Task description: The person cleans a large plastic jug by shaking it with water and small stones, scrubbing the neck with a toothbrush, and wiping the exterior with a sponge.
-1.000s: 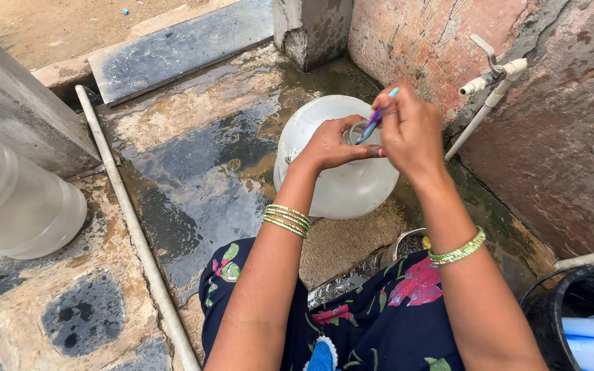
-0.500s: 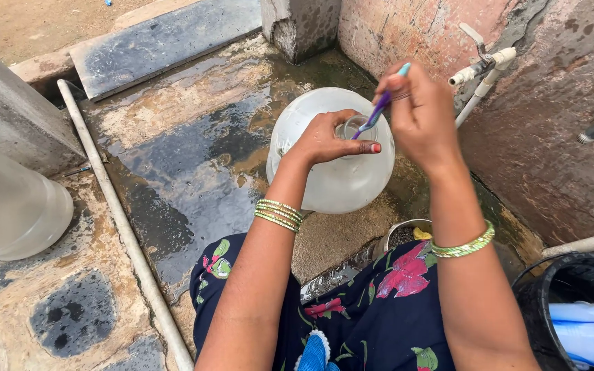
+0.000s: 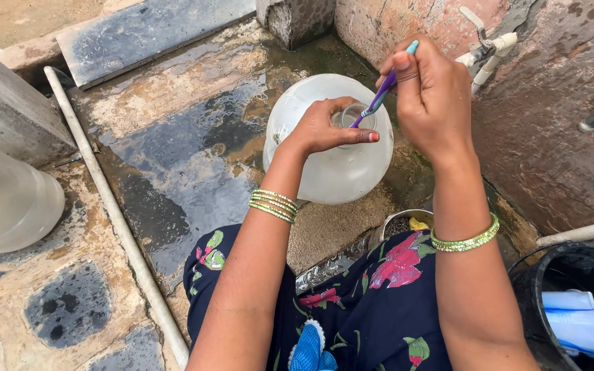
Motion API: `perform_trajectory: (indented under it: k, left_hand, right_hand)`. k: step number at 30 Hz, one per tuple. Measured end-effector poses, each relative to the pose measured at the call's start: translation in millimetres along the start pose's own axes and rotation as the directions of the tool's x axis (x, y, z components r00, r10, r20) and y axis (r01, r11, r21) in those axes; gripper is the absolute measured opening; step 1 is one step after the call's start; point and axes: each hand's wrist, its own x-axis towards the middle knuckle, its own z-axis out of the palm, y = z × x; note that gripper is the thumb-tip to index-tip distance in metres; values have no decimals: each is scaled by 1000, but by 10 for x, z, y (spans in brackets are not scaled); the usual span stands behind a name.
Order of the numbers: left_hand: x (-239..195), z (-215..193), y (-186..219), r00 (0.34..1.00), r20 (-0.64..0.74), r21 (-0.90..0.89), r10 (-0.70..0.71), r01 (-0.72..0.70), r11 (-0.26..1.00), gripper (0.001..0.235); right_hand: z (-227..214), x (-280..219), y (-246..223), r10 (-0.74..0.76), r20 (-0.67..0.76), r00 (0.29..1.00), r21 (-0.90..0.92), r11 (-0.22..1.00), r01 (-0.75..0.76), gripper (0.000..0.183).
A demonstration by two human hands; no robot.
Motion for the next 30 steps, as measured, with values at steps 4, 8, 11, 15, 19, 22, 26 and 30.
perform_trajectory:
  k: [4, 8, 11, 15, 19, 22, 26, 30]
  left_hand:
    - [114, 79, -270, 997, -19, -10, 79, -80, 997, 86]
    - [138, 74, -330, 990, -62, -3, 128, -128, 992, 76]
    - [107, 21, -256, 995, -79, -11, 65, -66, 998, 74]
    - [179, 109, -448, 993, -70, -29, 90, -93, 995, 71]
    - [149, 68, -376, 996, -10, -44, 88, -88, 995, 64]
    - [135, 54, -345, 995, 97, -66, 34, -28, 997, 60]
    - [209, 161, -536, 982, 130, -50, 136, -130, 990, 60]
    - [115, 327, -531, 963, -105, -113, 248, -259, 959, 57]
  right_hand:
    - [318, -63, 407, -56, 17, 998, -51, 997, 57, 25]
    - [635, -148, 494, -63, -7, 998, -187, 980, 60, 28]
    - [705, -144, 458, 68, -90, 994, -94, 993, -76, 30]
    - [702, -171, 493, 76, -15, 997, -82, 994, -77, 34]
    - [538, -127, 449, -48, 183, 982, -62, 996, 60, 33]
    - [477, -138, 461, -149, 342, 928, -99, 976, 194, 25]
    - [483, -175, 328, -277, 387, 879, -223, 897, 381, 15]
    - [520, -194, 337, -331, 299, 895, -272, 870, 412, 11]
